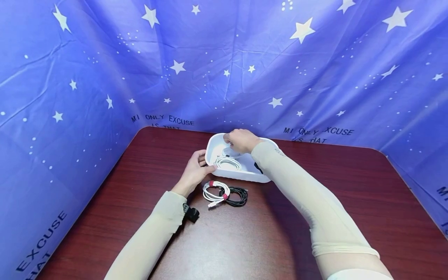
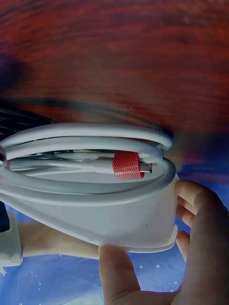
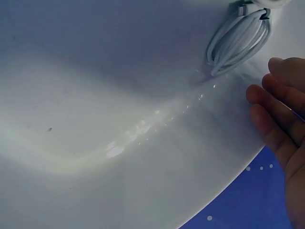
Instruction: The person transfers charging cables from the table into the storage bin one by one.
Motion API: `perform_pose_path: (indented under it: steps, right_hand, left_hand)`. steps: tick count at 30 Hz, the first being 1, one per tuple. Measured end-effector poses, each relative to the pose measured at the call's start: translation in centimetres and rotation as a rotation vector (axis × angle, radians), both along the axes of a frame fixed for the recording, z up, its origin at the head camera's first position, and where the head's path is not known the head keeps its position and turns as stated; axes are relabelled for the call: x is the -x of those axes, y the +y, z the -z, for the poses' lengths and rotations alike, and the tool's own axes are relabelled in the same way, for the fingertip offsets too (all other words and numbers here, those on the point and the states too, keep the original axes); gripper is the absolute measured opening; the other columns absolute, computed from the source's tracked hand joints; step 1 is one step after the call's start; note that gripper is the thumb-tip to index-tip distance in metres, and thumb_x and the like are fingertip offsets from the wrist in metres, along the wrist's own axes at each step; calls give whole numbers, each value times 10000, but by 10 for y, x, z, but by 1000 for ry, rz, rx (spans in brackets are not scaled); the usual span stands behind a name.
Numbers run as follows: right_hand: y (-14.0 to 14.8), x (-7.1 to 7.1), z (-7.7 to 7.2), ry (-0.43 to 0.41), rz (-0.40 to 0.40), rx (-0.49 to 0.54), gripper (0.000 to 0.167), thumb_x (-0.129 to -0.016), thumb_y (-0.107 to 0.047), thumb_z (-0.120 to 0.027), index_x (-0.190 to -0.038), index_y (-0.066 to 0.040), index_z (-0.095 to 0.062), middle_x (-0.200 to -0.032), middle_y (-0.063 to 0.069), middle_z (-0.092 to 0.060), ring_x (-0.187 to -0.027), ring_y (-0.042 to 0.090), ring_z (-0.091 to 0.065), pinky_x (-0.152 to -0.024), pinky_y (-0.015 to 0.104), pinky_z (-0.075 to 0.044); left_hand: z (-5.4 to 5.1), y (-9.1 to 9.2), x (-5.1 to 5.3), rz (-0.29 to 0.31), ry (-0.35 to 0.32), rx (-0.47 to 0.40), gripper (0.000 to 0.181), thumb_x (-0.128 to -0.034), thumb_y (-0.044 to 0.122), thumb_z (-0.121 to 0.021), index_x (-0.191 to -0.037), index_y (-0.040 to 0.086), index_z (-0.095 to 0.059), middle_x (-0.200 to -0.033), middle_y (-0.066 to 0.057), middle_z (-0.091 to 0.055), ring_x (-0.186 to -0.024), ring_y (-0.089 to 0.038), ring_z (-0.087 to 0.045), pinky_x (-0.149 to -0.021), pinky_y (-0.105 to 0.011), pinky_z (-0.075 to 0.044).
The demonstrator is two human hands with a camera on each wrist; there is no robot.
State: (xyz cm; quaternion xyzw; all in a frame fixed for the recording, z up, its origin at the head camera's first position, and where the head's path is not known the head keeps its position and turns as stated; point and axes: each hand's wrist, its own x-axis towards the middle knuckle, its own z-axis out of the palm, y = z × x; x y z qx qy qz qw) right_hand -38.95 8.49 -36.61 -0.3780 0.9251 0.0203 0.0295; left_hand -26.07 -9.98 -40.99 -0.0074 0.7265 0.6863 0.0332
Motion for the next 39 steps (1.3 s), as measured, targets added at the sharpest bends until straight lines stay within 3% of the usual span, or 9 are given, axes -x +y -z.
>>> perform_pose_path:
  steps: [5, 17, 29, 39]
  right_hand:
    - [4, -1, -5, -11, 4, 10, 101, -849, -33, -583, -884, -128, -595, -770, 2, -561, -702, 203, -509, -657, 346, -431]
    - [18, -6, -21, -28, 30, 43, 290, -871, -96, -630, -1160, -93, -638, -1000, 54, -661, -902, 216, -617, -827, 382, -492]
    - [21, -24, -40, -30, 26, 58, 320, -876, -149, -665, -1188, -88, -633, -1026, 80, -672, -934, 255, -623, -831, 437, -491]
    - [29, -42, -44, -35, 25, 77, 292, -883, -199, -673, -1160, -117, -629, -1047, 72, -675, -960, 247, -623, -872, 443, -471]
  left_hand:
    - [0, 1, 0, -3, 1, 3, 689, -785, -45, -714, -1381, -4, -370, -1325, -232, -484, -1230, -328, -497, -917, -380, -469]
    - [-1, 1, 0, -5, -6, 15, 697, -783, -42, -717, -1386, -3, -369, -1330, -233, -479, -1241, -331, -487, -944, -404, -458]
    - [-2, 1, -2, -3, -5, 3, 701, -781, -44, -724, -1382, 4, -366, -1317, -229, -480, -1243, -325, -488, -960, -406, -447]
    - [-1, 1, -1, -1, 0, 14, 695, -784, -47, -714, -1385, -9, -367, -1319, -233, -467, -1248, -341, -479, -959, -409, -446]
